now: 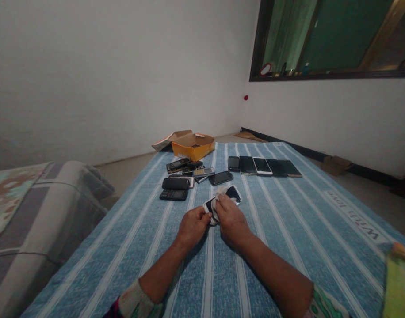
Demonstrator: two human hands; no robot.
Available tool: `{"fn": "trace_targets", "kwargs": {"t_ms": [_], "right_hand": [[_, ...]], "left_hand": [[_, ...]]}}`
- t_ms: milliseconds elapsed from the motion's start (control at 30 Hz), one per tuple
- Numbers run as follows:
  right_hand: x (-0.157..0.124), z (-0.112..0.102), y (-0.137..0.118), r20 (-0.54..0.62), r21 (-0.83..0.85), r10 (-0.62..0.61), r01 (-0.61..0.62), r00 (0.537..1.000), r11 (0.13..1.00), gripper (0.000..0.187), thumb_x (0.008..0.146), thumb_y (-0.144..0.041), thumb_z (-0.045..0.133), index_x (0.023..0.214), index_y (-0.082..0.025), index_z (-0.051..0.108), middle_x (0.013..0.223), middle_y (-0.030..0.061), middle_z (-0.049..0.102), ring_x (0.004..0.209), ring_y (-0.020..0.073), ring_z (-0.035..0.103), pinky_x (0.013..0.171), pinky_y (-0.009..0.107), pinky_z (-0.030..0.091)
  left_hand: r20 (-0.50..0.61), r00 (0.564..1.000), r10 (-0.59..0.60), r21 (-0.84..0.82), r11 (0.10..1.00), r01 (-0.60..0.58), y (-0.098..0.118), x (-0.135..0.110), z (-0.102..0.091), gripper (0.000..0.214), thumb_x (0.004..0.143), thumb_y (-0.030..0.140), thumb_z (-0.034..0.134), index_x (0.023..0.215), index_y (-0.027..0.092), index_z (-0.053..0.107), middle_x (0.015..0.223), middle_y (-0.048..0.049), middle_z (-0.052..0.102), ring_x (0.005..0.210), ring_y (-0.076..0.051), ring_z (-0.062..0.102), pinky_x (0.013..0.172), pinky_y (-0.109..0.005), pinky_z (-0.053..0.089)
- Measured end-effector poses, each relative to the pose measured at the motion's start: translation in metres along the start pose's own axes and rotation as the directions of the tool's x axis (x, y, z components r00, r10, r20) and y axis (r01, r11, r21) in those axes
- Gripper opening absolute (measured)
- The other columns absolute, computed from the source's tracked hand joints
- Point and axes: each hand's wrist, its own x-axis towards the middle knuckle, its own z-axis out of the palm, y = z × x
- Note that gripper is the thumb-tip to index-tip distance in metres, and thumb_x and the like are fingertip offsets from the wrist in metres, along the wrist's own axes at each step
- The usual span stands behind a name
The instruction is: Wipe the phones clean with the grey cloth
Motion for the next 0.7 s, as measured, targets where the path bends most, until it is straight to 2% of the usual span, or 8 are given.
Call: {"fn": "trace_targets", "kwargs": {"t_ms": [167,300,400,467,567,700], "right_hand": [[0.005,-0.004,0.006,0.119,0.042,0.113,-0.119,0.986,0.992,0.042,0.089,-0.007,0.047,0.128,-0.012,0.061,0.137,0.0205,0.056,0.130,0.0296,0.048,0.106,0.047,0.042],[0.014,-0.013,0.023,0.211,0.020,0.250,-0.260,0.945,0.965,0.034,0.087,-0.004,0.045,0.111,-0.013,0.066,0.118,0.0154,0.063,0.111,0.0258,0.055,0.097,0.040,0.043],[0.016,-0.014,0.028,0.217,0.012,0.294,-0.303,0.931,0.953,0.030,0.086,-0.004,0.045,0.105,-0.013,0.067,0.112,0.0139,0.064,0.104,0.0246,0.055,0.094,0.038,0.043],[0.014,-0.011,0.023,0.203,0.043,0.257,-0.271,0.945,0.962,0.032,0.085,-0.003,0.046,0.109,-0.012,0.066,0.116,0.0155,0.063,0.109,0.0250,0.054,0.098,0.038,0.042],[0.010,-0.007,0.007,0.182,0.126,0.138,-0.163,0.973,0.979,0.035,0.087,-0.004,0.046,0.117,-0.010,0.065,0.124,0.0172,0.062,0.119,0.0257,0.051,0.105,0.040,0.039],[0.009,-0.007,-0.009,0.173,0.213,0.031,-0.068,0.985,0.975,0.035,0.090,-0.007,0.048,0.120,-0.015,0.064,0.127,0.0149,0.062,0.122,0.0249,0.051,0.105,0.041,0.041]], "left_hand": [[-0.027,0.999,-0.036,0.107,0.994,0.039,0.003,0.002,0.000,0.019,0.083,0.023,0.058,0.066,0.017,0.065,0.060,-0.0013,0.068,0.061,-0.018,0.064,0.058,-0.026,0.040],[-0.056,0.994,-0.089,0.123,0.988,0.095,0.001,0.003,0.004,0.018,0.085,0.019,0.057,0.070,0.016,0.066,0.061,-0.0029,0.070,0.063,-0.018,0.067,0.058,-0.024,0.041],[-0.069,0.991,-0.113,0.133,0.984,0.122,0.001,0.004,0.007,0.015,0.087,0.018,0.057,0.076,0.015,0.067,0.064,-0.0048,0.072,0.065,-0.018,0.069,0.059,-0.024,0.042],[-0.072,0.990,-0.120,0.144,0.981,0.129,0.003,0.004,0.007,0.014,0.087,0.018,0.057,0.079,0.014,0.067,0.066,-0.0056,0.072,0.066,-0.019,0.069,0.060,-0.025,0.042],[-0.071,0.990,-0.121,0.166,0.977,0.131,0.005,0.003,0.006,0.014,0.086,0.017,0.057,0.077,0.014,0.066,0.067,-0.0056,0.072,0.065,-0.018,0.068,0.061,-0.025,0.041],[-0.060,0.992,-0.115,0.180,0.976,0.124,0.007,0.001,0.004,0.011,0.083,0.014,0.056,0.075,0.016,0.064,0.061,-0.0011,0.066,0.061,-0.017,0.064,0.060,-0.025,0.039]]}}
